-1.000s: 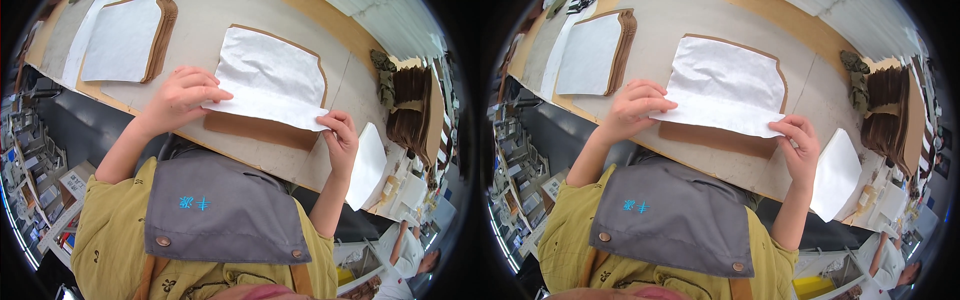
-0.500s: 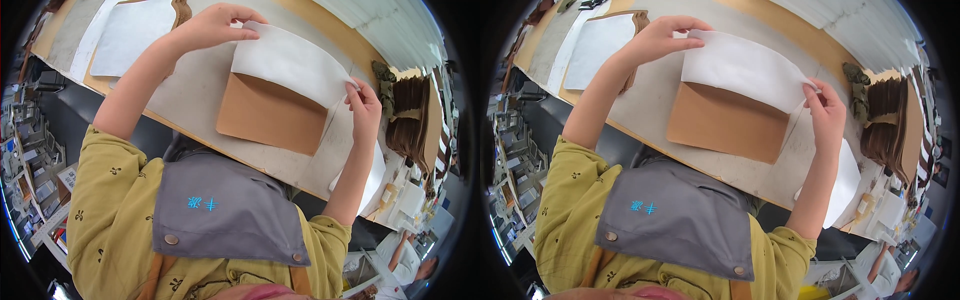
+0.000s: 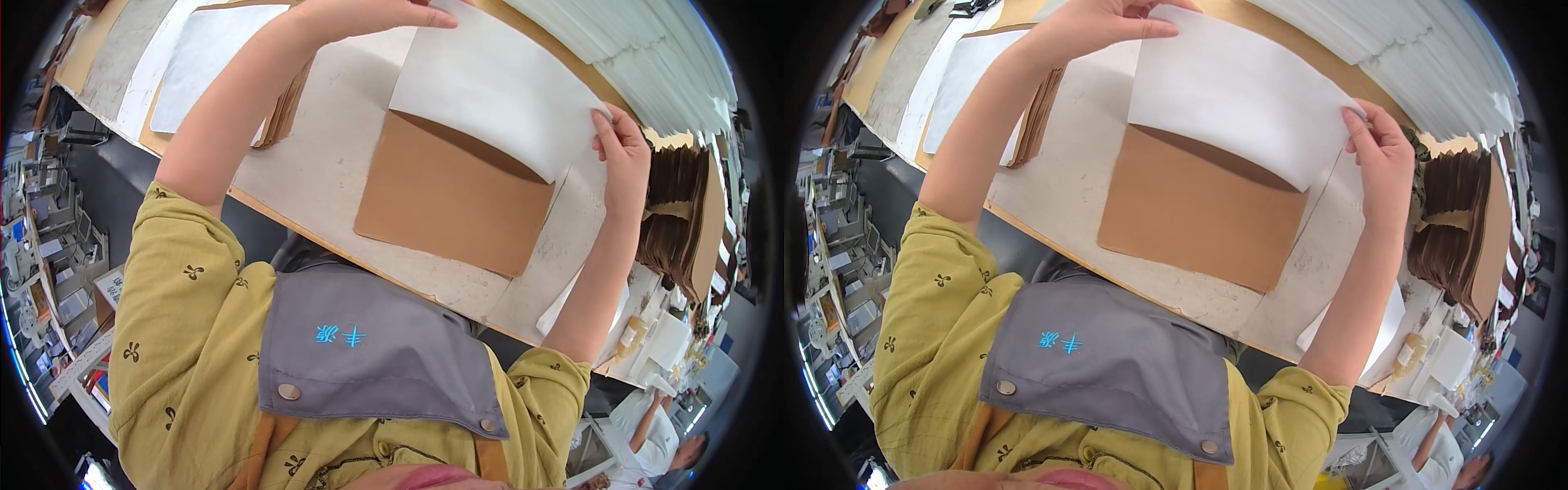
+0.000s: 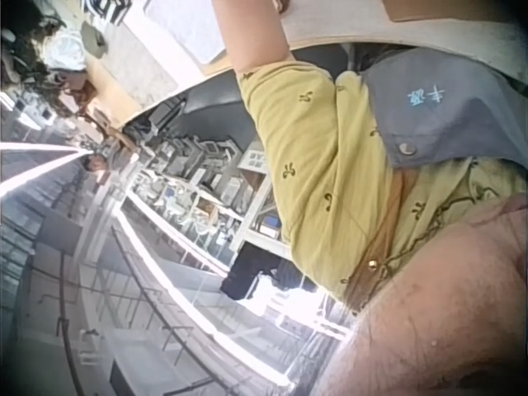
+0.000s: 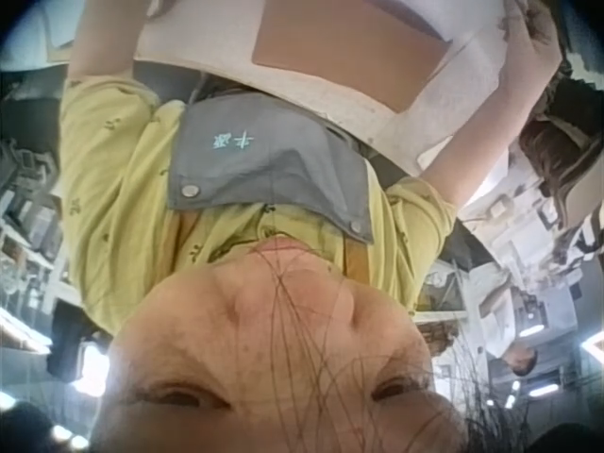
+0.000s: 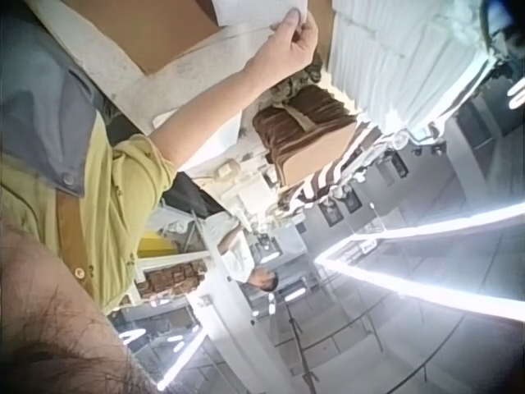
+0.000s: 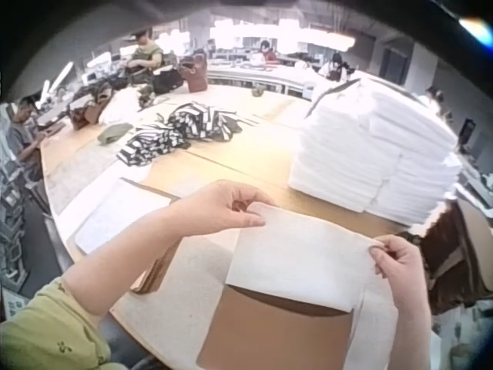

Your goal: Applying adhesive to a leather piece and carefully pressing a white paper backing onto it.

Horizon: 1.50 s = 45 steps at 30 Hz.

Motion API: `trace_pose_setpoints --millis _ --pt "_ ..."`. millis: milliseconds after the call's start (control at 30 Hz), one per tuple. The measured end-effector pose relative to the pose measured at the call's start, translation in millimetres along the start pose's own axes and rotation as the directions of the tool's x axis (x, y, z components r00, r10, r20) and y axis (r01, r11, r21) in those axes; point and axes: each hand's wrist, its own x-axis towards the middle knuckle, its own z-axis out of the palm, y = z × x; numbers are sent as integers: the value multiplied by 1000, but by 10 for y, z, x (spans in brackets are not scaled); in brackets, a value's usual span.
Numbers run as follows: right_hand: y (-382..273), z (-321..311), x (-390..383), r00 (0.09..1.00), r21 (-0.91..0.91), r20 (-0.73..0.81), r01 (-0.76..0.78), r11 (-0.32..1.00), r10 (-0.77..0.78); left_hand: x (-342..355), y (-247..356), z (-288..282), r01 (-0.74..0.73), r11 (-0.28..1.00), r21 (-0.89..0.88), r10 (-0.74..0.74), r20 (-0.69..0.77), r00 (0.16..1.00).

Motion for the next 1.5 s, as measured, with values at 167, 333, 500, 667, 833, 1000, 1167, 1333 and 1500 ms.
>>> trace_pose_setpoints --millis 167,333,500,667,833,1000,1167,1333,1500 --pt "-115 -118 -170 999 63 -31 23 998 -21 -279 400 27 29 999 45 -27 -44 999" --pt "-72 -193 -491 999 54 -18 49 997 -48 -598 260 189 -261 882 393 307 -58 950" --pt "-69 -208 -977 984 87 43 167 982 -172 -1112 347 462 -339 871 355 364 -3 932" --pt "148 -165 -1365 941 4 111 322 947 -320 -1507 125 749 -459 732 504 514 36 857" --pt "355 -78 -1627 950 -23 87 304 952 -301 -1729 -110 1045 -448 701 555 541 -5 841" --pt "484 -14 -1742 950 -45 124 293 955 -285 -1893 -262 1208 -439 657 613 557 -2 831" --pt "496 12 -1838 968 -108 113 235 966 -223 -1896 -319 1220 -393 602 695 596 -63 801" --pt "474 18 -1831 968 -110 132 227 968 -212 -1909 -369 1149 -379 527 761 584 -1 812" --pt "511 16 -1871 968 -108 141 223 969 -207 -1915 -383 1139 -412 543 731 588 19 809"
